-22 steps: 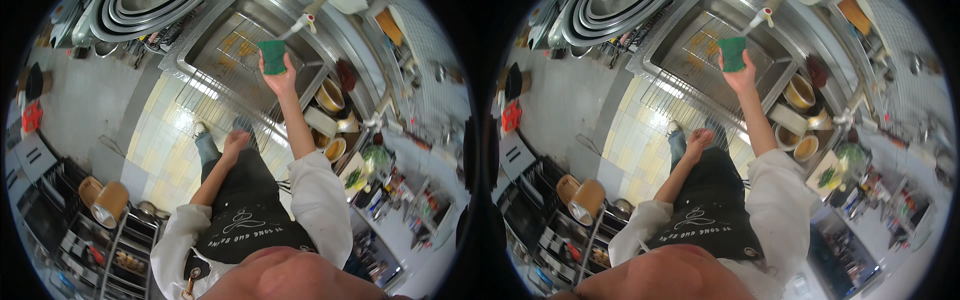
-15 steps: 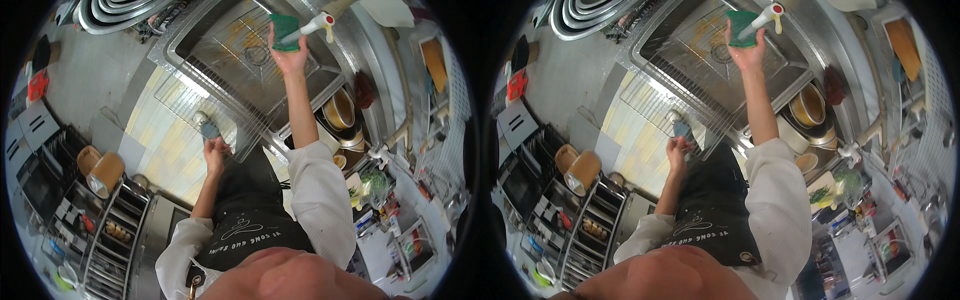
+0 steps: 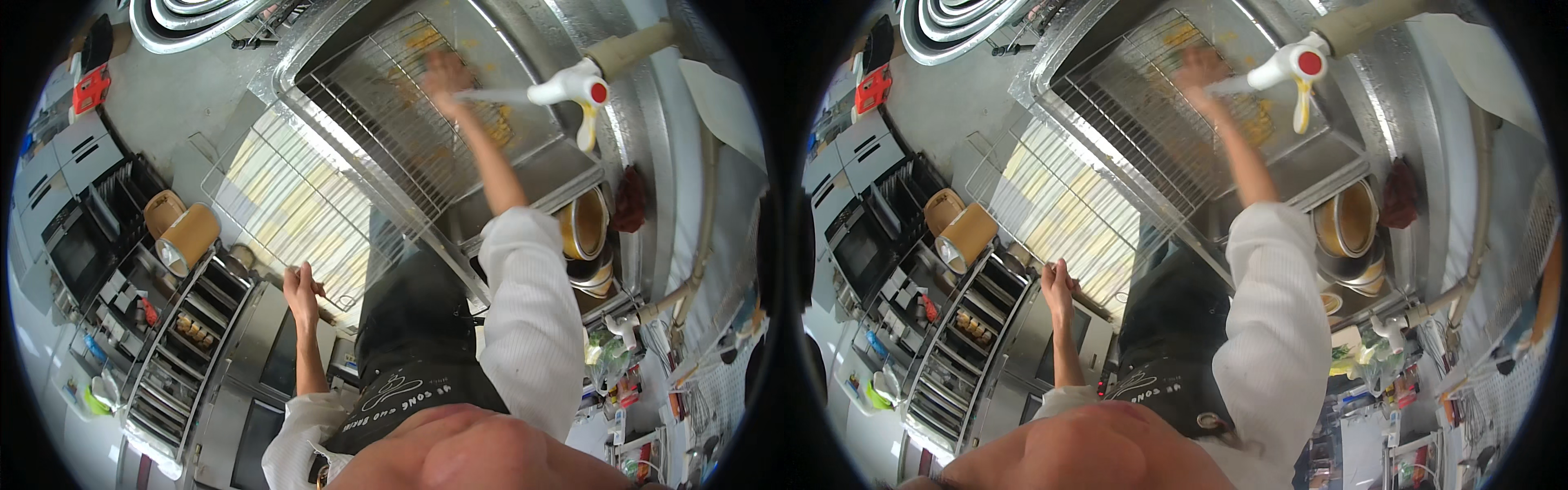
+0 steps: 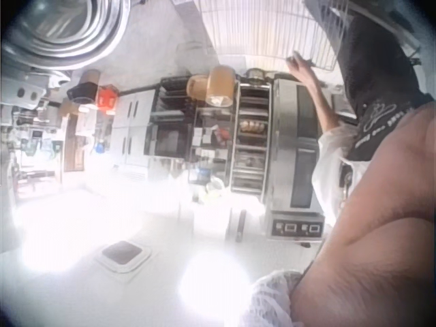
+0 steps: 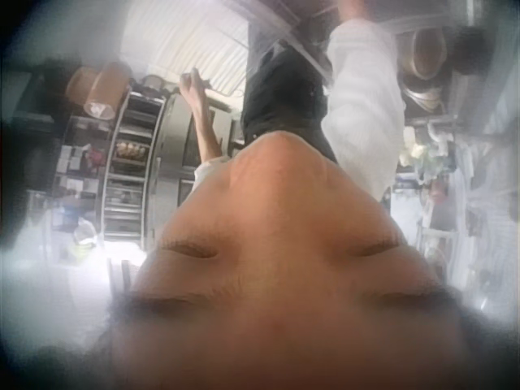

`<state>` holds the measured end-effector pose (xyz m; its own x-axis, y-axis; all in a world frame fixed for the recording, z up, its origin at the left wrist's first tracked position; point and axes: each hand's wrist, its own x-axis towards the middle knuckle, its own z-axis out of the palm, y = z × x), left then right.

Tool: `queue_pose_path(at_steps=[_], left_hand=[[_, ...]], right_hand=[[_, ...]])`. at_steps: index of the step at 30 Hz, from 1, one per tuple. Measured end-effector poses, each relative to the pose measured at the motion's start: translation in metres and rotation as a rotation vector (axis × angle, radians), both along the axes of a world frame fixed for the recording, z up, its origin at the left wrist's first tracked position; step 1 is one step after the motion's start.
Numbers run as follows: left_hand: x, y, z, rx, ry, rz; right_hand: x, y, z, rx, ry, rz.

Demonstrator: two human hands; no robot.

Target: The person washes several round metal baking pans and a wire rack in a sink using a green sponge and running water. They scrub the items, rinse them, and place the cleaned pans and rack on a nearby metal shelf.

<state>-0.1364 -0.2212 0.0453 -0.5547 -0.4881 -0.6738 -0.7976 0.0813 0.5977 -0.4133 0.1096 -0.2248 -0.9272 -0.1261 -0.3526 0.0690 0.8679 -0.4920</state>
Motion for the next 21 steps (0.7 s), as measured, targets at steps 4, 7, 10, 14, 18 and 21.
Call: queue_pose_path(at_steps=[4, 7, 10, 14, 18, 21], left_hand=[[-0.006, 0.006, 0.027, -0.040, -0.152, -0.021], [0.002, 0.006, 0.024, 0.002, -0.144, -0.005], [-0.002, -0.001, 0.018, 0.033, -0.143, -0.015], [-0.003, -0.015, 0.020, 0.015, -0.111, -0.031], [-0.012, -0.036, 0.015, 0.054, -0.145, -0.086], [-0.010, -0.039, 0.012, 0.009, -0.186, -0.108]], right_hand=[[0.010, 0.043, -0.040, 0.108, 0.016, -0.024], [0.059, -0.052, 0.046, -0.283, 0.101, 0.171], [0.083, -0.103, 0.096, -0.470, 0.229, 0.435], [0.027, -0.036, 0.045, -0.174, -0.030, 0.198], [0.027, 0.067, -0.070, -0.174, 0.303, -0.143], [0.053, 0.025, -0.015, -0.243, 0.148, -0.091]])
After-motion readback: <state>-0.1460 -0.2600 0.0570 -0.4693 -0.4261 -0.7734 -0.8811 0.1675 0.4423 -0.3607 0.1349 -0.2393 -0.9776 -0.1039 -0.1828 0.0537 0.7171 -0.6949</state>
